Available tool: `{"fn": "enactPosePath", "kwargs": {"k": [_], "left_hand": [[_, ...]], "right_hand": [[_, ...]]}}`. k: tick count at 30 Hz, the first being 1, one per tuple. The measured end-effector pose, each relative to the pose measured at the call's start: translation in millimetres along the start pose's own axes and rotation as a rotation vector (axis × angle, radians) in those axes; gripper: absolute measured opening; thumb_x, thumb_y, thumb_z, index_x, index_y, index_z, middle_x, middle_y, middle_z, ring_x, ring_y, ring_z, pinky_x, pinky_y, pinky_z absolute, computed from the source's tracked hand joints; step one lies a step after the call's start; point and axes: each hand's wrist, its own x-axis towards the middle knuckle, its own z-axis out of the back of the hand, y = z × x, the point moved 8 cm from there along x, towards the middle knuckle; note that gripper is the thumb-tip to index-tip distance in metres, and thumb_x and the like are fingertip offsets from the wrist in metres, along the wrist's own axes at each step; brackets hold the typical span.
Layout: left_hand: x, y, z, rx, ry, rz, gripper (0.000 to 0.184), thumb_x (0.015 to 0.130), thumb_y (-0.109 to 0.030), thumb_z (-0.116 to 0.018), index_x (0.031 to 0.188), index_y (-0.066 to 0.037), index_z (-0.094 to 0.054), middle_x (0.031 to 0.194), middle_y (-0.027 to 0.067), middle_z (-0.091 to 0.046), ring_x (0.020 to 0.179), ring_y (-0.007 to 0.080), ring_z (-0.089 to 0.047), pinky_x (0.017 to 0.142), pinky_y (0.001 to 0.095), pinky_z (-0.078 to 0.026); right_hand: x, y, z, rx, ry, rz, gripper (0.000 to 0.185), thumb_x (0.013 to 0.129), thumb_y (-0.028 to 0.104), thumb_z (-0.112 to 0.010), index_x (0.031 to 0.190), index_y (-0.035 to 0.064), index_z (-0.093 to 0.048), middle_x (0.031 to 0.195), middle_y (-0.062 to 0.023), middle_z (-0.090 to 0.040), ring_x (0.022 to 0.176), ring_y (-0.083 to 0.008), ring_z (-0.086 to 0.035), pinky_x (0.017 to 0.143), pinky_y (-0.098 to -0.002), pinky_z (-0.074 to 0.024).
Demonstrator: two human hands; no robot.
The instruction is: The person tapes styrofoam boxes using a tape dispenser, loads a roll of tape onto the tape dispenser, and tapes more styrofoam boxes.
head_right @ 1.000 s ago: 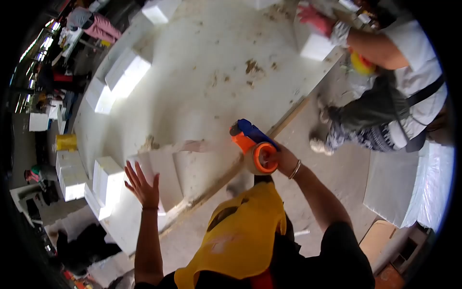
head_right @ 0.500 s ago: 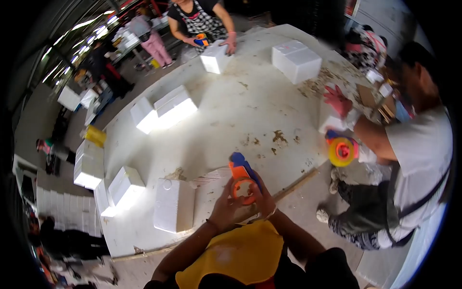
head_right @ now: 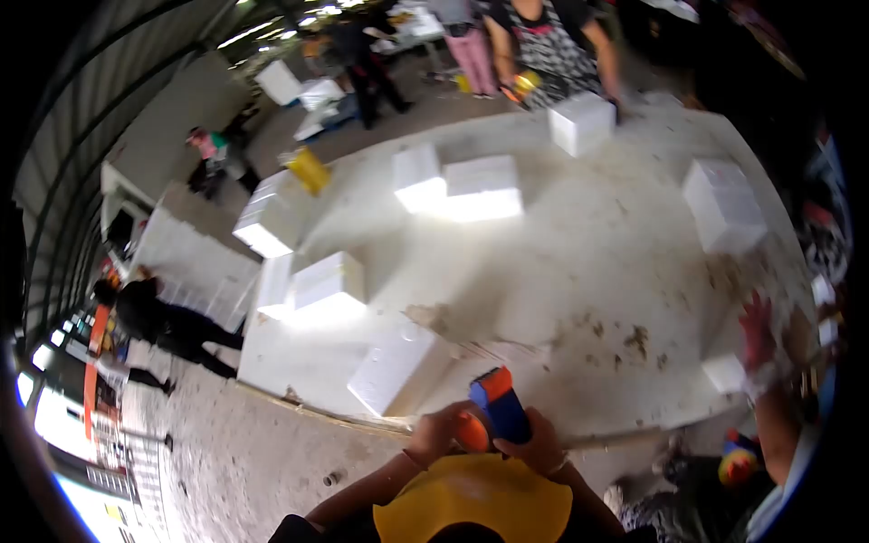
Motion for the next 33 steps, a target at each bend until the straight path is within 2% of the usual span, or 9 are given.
{"fn": "enactPosePath", "kwargs": {"k": [3,7,10,16,20,22,25,30,33], "left_hand": [[-2,19,-23,-0.588,0.131,0.124,0.042,0.085,-0.002,-0.055,0.125,-0.010,-0.048,0.118,0.0049,-0.057,0.103,0.0134,-0.057,0.083,0.0334,-0.050],[-26,-28,-6,-0.158,-0.070,-0.168,0.082,0.072,-0.025,-0.075,0.136,-0.004,-0.029,0.132,0.0159,-0.041,0.126,0.0301,-0.038,0.107,0.0417,-0.032],[-31,-50,-6,0.314,-0.186,-0.344,0.080,0.071,-0.030,-0.076,0.134,-0.009,-0.032,0.128,0.0175,-0.041,0.121,0.0382,-0.037,0.098,0.0408,-0.038],[-45,-16,35,-0.504,-0.355,-0.391,0.077,0.063,-0.013,-0.080,0.127,-0.006,-0.037,0.119,0.0110,-0.048,0.108,0.0218,-0.050,0.094,0.0374,-0.040],[-105,34,118,-0.570,-0.504,-0.056,0.077,0.070,0.000,-0.076,0.131,-0.006,-0.029,0.115,0.0126,-0.051,0.099,0.0220,-0.057,0.080,0.0327,-0.054],[-139,75,140,0.344,-0.347,-0.080,0.079,0.068,-0.017,-0.079,0.130,-0.005,-0.032,0.114,0.0177,-0.051,0.107,0.0327,-0.054,0.087,0.0475,-0.048],[-190,133,163,0.765,-0.508,0.711,0.069,0.070,-0.032,-0.074,0.126,-0.004,-0.044,0.133,0.0202,-0.042,0.130,0.0409,-0.029,0.106,0.0484,-0.028],[2,11,136,0.671,-0.555,-0.211,0.050,0.073,-0.018,-0.070,0.119,-0.009,-0.052,0.130,0.0140,-0.046,0.126,0.0379,-0.035,0.104,0.0448,-0.030],[130,9,52,1.294,-0.140,-0.303,0.059,0.072,-0.034,-0.069,0.122,-0.006,-0.054,0.133,0.0121,-0.045,0.133,0.0313,-0.028,0.103,0.0624,-0.016]], "right_hand": [[16,-3,-12,0.393,0.096,-0.120,0.032,0.076,0.019,-0.067,0.098,-0.0017,-0.058,0.085,-0.0066,-0.064,0.077,-0.0157,-0.062,0.069,-0.0294,-0.0497],[22,-8,-13,0.295,0.202,-0.147,0.031,0.078,0.016,-0.064,0.101,-0.0026,-0.060,0.088,-0.0040,-0.063,0.079,-0.0115,-0.059,0.069,-0.0255,-0.0483],[21,-15,-28,0.335,0.278,-0.199,0.031,0.076,0.012,-0.067,0.102,-0.0014,-0.059,0.087,-0.0024,-0.061,0.076,-0.0112,-0.057,0.069,-0.0269,-0.0485],[27,25,-14,0.042,0.217,0.235,0.029,0.074,0.014,-0.070,0.101,0.0036,-0.062,0.093,-0.0084,-0.063,0.079,-0.0187,-0.061,0.068,-0.0299,-0.0500],[35,-17,50,-0.156,-0.001,0.183,0.037,0.065,0.021,-0.076,0.095,0.0058,-0.064,0.099,-0.0142,-0.061,0.082,-0.0314,-0.060,0.070,-0.0395,-0.0499],[26,-18,69,-0.403,-0.095,0.154,0.037,0.061,0.023,-0.077,0.090,0.0047,-0.063,0.102,-0.0155,-0.058,0.093,-0.0351,-0.056,0.076,-0.0437,-0.0477],[29,-59,59,-0.835,-0.231,0.447,0.033,0.061,0.023,-0.075,0.084,0.0033,-0.062,0.105,-0.0180,-0.054,0.107,-0.0376,-0.048,0.085,-0.0456,-0.0439],[38,-113,20,-0.940,-0.123,0.447,0.033,0.064,0.021,-0.071,0.092,0.0049,-0.066,0.106,-0.0194,-0.052,0.114,-0.0392,-0.044,0.090,-0.0467,-0.0415],[40,-99,5,-1.052,-0.120,0.368,0.037,0.065,0.025,-0.071,0.098,0.0081,-0.066,0.107,-0.0168,-0.053,0.114,-0.0395,-0.043,0.090,-0.0468,-0.0410]]}}
